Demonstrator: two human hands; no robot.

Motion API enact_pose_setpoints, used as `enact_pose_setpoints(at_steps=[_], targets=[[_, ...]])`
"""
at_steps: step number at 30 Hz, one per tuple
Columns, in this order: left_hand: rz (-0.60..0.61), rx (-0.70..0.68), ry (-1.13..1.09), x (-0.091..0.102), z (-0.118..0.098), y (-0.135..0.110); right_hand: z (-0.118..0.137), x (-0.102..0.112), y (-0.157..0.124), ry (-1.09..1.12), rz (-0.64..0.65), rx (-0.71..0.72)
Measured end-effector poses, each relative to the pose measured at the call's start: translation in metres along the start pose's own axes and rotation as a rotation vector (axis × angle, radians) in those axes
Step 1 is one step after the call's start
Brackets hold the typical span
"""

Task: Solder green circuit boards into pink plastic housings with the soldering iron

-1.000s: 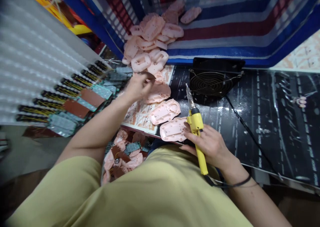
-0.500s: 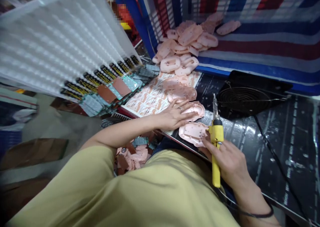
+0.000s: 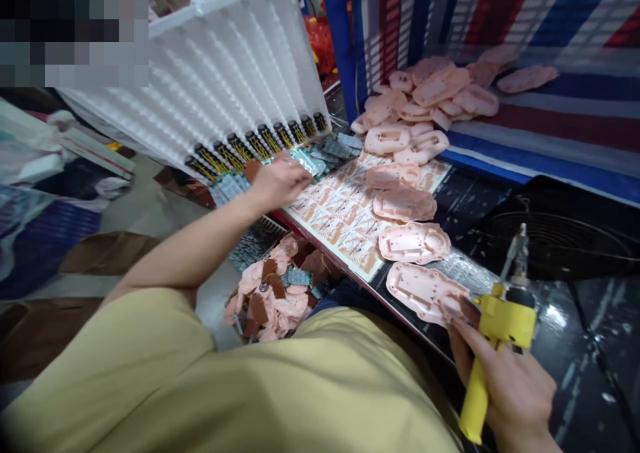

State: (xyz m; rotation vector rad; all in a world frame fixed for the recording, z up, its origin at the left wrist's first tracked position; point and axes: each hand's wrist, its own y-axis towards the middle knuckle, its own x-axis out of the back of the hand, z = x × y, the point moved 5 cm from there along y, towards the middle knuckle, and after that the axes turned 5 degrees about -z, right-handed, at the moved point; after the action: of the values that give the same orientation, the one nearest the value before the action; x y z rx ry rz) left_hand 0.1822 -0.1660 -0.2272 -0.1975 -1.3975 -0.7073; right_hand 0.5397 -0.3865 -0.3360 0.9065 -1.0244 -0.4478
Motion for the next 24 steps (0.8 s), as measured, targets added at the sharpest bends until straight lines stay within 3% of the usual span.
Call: enact_pose_setpoints(at_steps=[2, 4, 7, 12, 16, 19, 24], targets=[[0.019, 0.180, 0.144, 0.012, 0.047, 0.005, 0.005, 0.000, -0.003, -0.146, -0.013, 0.139], [0.041, 0.258, 0.199, 0.019, 0.080, 0.010, 0.007, 0.000, -0.004, -0.217, -0.013, 0.180], [0.086, 0.227, 0.248, 0.018, 0.104, 0.016, 0.009, 0.000, -0.002, -0.231, 0.000, 0.166], [0.124, 0.096, 0.313, 0.014, 0.091, 0.024, 0.014, 0.001, 0.008, -0.212, -0.025, 0.136], [0.076, 0.134, 0.239, 0.012, 0.074, 0.045, 0.016, 0.002, 0.010, -0.208, -0.039, 0.156], [0.064, 0.176, 0.136, -0.002, 0.070, 0.069, 0.015, 0.003, 0.009, -0.216, -0.028, 0.148], [0.051, 0.106, 0.095, -0.031, 0.071, 0.104, 0.012, 0.006, 0.009, -0.138, -0.095, 0.161]])
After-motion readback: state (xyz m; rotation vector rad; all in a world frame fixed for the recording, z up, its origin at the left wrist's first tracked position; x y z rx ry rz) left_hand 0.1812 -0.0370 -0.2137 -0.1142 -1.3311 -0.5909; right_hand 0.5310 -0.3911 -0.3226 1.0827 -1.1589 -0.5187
